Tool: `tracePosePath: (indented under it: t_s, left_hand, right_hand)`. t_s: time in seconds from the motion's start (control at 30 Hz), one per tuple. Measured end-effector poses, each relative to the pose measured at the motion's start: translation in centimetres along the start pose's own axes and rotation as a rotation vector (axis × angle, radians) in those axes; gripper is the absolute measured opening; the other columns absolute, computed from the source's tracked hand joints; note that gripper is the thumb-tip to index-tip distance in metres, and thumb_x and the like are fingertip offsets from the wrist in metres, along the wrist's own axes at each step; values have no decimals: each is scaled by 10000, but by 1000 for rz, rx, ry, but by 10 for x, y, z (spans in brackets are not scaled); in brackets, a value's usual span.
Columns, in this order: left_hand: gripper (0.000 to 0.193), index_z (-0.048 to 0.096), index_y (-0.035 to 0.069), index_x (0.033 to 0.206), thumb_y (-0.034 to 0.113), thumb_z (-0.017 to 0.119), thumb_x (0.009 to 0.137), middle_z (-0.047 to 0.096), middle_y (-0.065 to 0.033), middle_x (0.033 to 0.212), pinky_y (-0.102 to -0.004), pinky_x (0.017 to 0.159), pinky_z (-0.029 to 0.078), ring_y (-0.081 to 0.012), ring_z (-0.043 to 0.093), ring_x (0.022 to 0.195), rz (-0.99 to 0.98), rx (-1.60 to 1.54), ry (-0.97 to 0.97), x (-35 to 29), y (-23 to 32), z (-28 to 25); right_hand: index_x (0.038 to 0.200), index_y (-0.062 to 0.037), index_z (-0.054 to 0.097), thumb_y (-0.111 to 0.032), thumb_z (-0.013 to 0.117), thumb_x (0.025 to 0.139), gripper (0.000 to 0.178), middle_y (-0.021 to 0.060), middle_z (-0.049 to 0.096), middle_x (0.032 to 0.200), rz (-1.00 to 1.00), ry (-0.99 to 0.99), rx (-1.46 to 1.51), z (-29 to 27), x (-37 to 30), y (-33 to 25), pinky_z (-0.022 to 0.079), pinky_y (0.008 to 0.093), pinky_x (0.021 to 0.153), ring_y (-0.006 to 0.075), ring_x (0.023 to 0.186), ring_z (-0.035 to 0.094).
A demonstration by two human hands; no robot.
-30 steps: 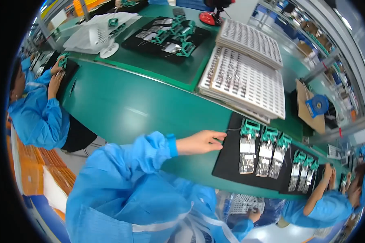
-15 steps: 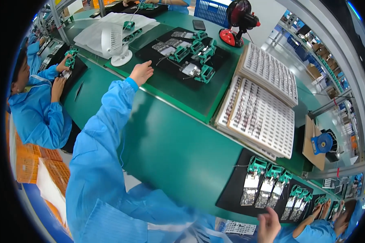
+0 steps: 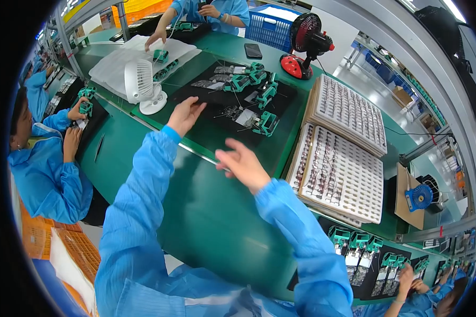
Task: The person installs small electronic components onto circuit boards by hand and slides the assembled boards along the assembly line.
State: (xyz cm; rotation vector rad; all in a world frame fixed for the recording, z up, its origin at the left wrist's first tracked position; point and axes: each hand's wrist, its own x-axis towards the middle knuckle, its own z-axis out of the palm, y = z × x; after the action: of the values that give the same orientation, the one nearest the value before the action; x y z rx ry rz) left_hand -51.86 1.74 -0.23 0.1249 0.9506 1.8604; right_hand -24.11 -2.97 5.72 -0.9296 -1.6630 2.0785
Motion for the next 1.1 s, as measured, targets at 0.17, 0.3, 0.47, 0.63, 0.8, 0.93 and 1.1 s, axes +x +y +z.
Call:
tracePosePath:
  t_s: [0.17,0.3,0.47,0.63,0.8,0.93,1.1]
  left_hand:
    - [106,637,5,888,94,644,945,654,-57,903,-270,809,553,-159,642,840,18,137,-131,-85,-22,-37]
    - [291,625,25,1114,273,665,967,659,-96,1146,-342,997,494,-223,629,1103,-27,258,-145,-158,-21,-69]
    - [841,395,-36,1441,664,415,975,433,-205,1484,-437,1180,305,-320,397,1395,-55,-194,-328,-181,5,-103]
    - [930,400,-69,1444,721,371,955,493,-211,1450,-462,1133,379,-344,487,1326,-119,-138,-559,-142,20,-147]
    - [842,437,-44,1431,664,416,975,538,-186,1415,-420,1113,402,-325,534,1275,-74,-41,-334,-111,14,-158]
    - [507,521,39,1364,391,581,1004,529,-74,1420,-386,1127,371,-199,496,1304,231,30,-105,-134,34,-174]
    - [417,564,13,1330,243,550,983,592,-112,1359,-397,1094,407,-259,567,1237,7,145,-173,-250,16,-161]
  right_hand:
    - [1507,-2,286,-394,723,910,837,99,694,1144,-120,230,220,32,50,20,506,286,768,187,1036,670]
    - [1397,-17,410,-234,619,985,510,97,659,1207,-120,183,336,58,44,40,517,269,707,214,949,724]
    - [1325,-22,417,-79,511,986,356,122,660,1188,-136,182,324,59,20,58,540,282,692,245,918,738]
    - [1163,-23,543,-107,599,972,216,101,685,963,40,160,290,41,-44,56,544,290,610,166,696,671]
    - [1148,-21,531,-117,637,956,240,72,647,816,182,12,178,10,-106,74,536,283,576,142,622,636]
    - [1169,-23,547,-123,654,942,270,59,640,736,226,100,52,-10,-166,69,533,273,547,134,607,642]
    - [1107,2,627,-146,667,925,238,60,642,718,462,37,-359,-65,-193,77,520,252,556,132,615,650]
